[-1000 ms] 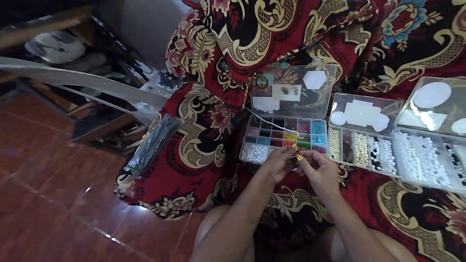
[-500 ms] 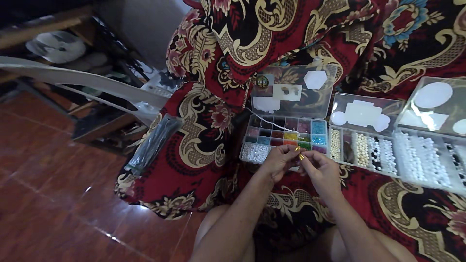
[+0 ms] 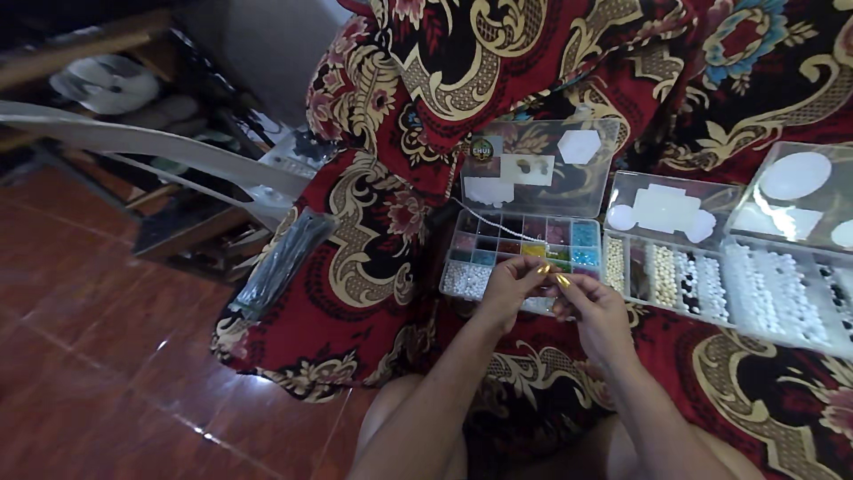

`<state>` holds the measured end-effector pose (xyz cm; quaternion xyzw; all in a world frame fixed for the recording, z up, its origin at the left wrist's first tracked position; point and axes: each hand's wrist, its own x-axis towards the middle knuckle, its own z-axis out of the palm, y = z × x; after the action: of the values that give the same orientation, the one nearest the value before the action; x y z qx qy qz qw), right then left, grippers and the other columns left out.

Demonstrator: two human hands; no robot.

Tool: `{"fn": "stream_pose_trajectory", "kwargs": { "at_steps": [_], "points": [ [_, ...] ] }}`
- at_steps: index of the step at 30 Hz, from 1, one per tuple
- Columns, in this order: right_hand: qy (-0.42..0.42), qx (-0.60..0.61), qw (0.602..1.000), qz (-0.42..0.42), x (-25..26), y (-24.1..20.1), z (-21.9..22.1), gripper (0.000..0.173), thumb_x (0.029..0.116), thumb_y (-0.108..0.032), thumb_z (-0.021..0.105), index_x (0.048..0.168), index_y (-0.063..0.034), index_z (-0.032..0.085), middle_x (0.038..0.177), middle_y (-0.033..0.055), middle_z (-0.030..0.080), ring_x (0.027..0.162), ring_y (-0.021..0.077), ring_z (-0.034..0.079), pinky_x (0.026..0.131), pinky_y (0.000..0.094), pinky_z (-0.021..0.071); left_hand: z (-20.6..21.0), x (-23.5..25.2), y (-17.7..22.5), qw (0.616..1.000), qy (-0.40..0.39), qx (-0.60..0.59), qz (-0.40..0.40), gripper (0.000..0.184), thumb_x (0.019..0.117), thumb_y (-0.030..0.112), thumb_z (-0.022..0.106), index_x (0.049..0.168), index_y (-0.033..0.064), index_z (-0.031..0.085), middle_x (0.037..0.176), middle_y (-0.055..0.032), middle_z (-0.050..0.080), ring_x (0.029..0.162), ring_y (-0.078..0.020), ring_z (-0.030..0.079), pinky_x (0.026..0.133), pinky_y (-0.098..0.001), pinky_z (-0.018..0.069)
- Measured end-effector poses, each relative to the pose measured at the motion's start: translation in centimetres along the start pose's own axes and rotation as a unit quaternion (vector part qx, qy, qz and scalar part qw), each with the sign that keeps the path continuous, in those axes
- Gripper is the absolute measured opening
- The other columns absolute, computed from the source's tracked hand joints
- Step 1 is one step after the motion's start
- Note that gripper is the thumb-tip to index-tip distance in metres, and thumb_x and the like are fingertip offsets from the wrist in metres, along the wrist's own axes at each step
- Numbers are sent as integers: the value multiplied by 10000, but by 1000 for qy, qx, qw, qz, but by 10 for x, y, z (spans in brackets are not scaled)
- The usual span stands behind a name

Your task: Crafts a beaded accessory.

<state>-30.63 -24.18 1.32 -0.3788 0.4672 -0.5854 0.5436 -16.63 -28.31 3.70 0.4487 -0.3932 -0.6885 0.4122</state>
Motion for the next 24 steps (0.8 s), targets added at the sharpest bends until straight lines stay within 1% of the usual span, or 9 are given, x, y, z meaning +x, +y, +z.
{"fn": "stream_pose_trajectory", "kwargs": {
  "at_steps": [5, 10, 16, 18, 20, 24],
  "points": [
    [-2, 25, 1000, -12, 0, 1, 0, 183, 1001, -4, 547, 967, 13, 726, 763, 21, 739, 563, 52, 658, 537, 193, 573, -2, -1, 2, 1000, -19, -4, 10, 115, 997, -33, 565, 1038, -29, 673, 974, -51, 717, 857, -110, 700, 818, -280, 595],
    [-22, 19, 999, -37, 0, 5, -2, 181, 986, 6, 566, 985, 14, 746, 785, 13, 748, 569, 46, 658, 547, 193, 577, -5, 0, -1, 999, -36, -3, 35, 92, 955, -63, 607, 986, -9, 675, 937, -33, 718, 829, -95, 699, 794, -267, 599],
    [-24, -6, 998, -55, -1, 7, -1, 167, 974, 12, 587, 998, 20, 752, 783, 12, 748, 572, 44, 660, 553, 192, 582, -8, 1, 2, 997, -51, 39, 50, 65, 964, -43, 605, 968, -7, 659, 895, -20, 703, 799, -83, 689, 775, -257, 594],
    [-22, -19, 998, -64, -1, 8, 0, 159, 969, 10, 595, 1001, 21, 751, 781, 6, 747, 570, 41, 660, 554, 189, 583, -9, 1, 1, 994, -52, 62, 66, 60, 967, -33, 601, 960, -8, 654, 883, -10, 686, 793, -70, 676, 771, -249, 587],
    [-24, -34, 996, -73, -2, 9, 0, 163, 970, 7, 594, 1008, 20, 753, 788, 3, 751, 574, 38, 662, 562, 185, 585, -11, 3, 0, 989, -60, 102, 89, 64, 977, -10, 589, 958, -10, 650, 893, -6, 668, 809, -54, 660, 781, -238, 575],
    [-22, -62, 995, -81, -2, 9, 2, 166, 973, 0, 592, 1017, 22, 751, 804, 6, 757, 579, 38, 668, 568, 185, 588, -13, 4, -2, 975, -68, 174, 118, 96, 1008, 28, 549, 989, -23, 629, 927, -7, 633, 841, -31, 631, 801, -217, 551]
  ]
}}
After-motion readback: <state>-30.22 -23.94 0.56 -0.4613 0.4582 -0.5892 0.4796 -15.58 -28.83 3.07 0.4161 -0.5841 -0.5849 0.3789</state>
